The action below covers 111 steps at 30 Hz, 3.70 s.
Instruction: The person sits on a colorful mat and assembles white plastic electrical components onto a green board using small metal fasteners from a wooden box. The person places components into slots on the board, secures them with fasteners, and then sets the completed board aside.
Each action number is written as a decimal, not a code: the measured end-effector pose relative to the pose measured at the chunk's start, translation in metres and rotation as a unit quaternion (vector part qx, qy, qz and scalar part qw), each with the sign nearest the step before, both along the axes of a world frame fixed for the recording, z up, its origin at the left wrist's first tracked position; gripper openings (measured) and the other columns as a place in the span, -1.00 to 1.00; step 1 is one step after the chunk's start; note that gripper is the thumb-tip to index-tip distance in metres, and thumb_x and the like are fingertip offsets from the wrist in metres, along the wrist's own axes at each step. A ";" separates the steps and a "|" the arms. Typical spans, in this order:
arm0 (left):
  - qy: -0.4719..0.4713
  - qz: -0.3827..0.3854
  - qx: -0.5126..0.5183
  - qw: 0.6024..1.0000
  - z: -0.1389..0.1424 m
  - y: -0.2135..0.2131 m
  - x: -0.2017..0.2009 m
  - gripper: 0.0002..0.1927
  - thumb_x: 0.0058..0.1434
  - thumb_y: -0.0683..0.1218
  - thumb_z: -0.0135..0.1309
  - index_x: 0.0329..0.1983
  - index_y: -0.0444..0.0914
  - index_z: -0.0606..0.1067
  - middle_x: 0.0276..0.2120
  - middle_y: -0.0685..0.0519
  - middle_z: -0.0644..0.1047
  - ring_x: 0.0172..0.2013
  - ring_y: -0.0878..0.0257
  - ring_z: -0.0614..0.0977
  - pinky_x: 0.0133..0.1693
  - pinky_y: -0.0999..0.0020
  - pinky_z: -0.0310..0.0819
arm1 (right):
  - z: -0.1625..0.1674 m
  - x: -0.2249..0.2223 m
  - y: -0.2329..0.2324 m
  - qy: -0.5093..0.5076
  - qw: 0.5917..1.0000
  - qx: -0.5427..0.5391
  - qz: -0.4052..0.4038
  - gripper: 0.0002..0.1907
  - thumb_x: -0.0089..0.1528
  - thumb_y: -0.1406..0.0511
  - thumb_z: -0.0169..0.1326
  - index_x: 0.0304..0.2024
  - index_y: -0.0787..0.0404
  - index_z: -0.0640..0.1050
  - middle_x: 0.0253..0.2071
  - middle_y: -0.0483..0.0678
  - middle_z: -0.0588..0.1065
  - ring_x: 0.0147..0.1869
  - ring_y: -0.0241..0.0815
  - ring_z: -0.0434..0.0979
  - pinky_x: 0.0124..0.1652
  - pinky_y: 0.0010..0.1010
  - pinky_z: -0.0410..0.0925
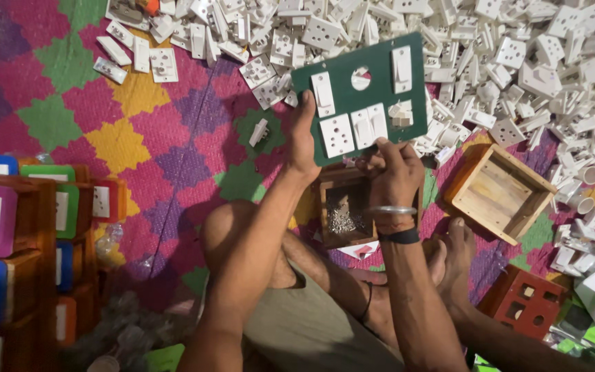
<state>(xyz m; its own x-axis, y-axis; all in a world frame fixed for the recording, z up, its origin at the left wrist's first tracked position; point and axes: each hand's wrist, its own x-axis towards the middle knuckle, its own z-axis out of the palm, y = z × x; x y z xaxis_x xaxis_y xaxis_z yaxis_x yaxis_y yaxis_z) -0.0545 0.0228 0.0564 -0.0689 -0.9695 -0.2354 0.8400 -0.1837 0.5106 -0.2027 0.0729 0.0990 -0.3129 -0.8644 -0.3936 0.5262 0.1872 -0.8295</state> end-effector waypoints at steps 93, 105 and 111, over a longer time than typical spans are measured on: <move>-0.068 -0.018 0.026 0.997 0.014 0.011 0.015 -0.41 0.42 0.20 -0.01 0.28 -0.33 0.40 0.06 0.01 0.56 0.02 0.25 0.61 0.04 0.29 0.53 | 0.008 -0.066 0.090 0.679 0.644 0.023 0.352 -0.85 0.13 0.33 0.14 -0.26 0.13 0.66 -0.30 0.10 0.61 -0.23 0.19 0.61 -0.25 -0.04 0.45; -0.091 -0.036 0.019 0.995 0.016 0.009 0.017 -0.40 0.43 0.18 0.01 0.29 -0.36 0.40 0.09 0.03 0.53 0.08 0.27 0.55 0.11 0.33 0.44 | 0.075 -0.031 0.054 0.495 0.859 0.025 0.130 -0.80 0.35 0.29 0.12 -0.09 0.30 0.65 -0.43 -0.01 0.62 -0.44 -0.24 0.62 -0.47 -0.45 0.45; -0.113 -0.080 0.007 0.990 0.021 0.012 0.013 -0.40 0.42 0.18 0.01 0.32 -0.33 0.39 0.15 0.04 0.51 0.13 0.28 0.51 0.18 0.34 0.36 | 0.092 -0.018 0.018 0.256 0.964 -0.041 0.056 -0.81 0.34 0.44 0.12 -0.02 0.44 0.62 -0.32 0.05 0.62 -0.30 -0.22 0.65 -0.28 -0.52 0.47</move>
<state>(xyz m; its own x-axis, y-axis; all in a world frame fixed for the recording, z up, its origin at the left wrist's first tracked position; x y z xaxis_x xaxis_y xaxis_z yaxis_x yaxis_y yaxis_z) -0.0417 0.0350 0.0773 -0.1662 -0.9469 -0.2753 0.6636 -0.3139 0.6791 -0.2205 0.0914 0.1906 -0.3510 -0.9258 -0.1402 0.0233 0.1411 -0.9897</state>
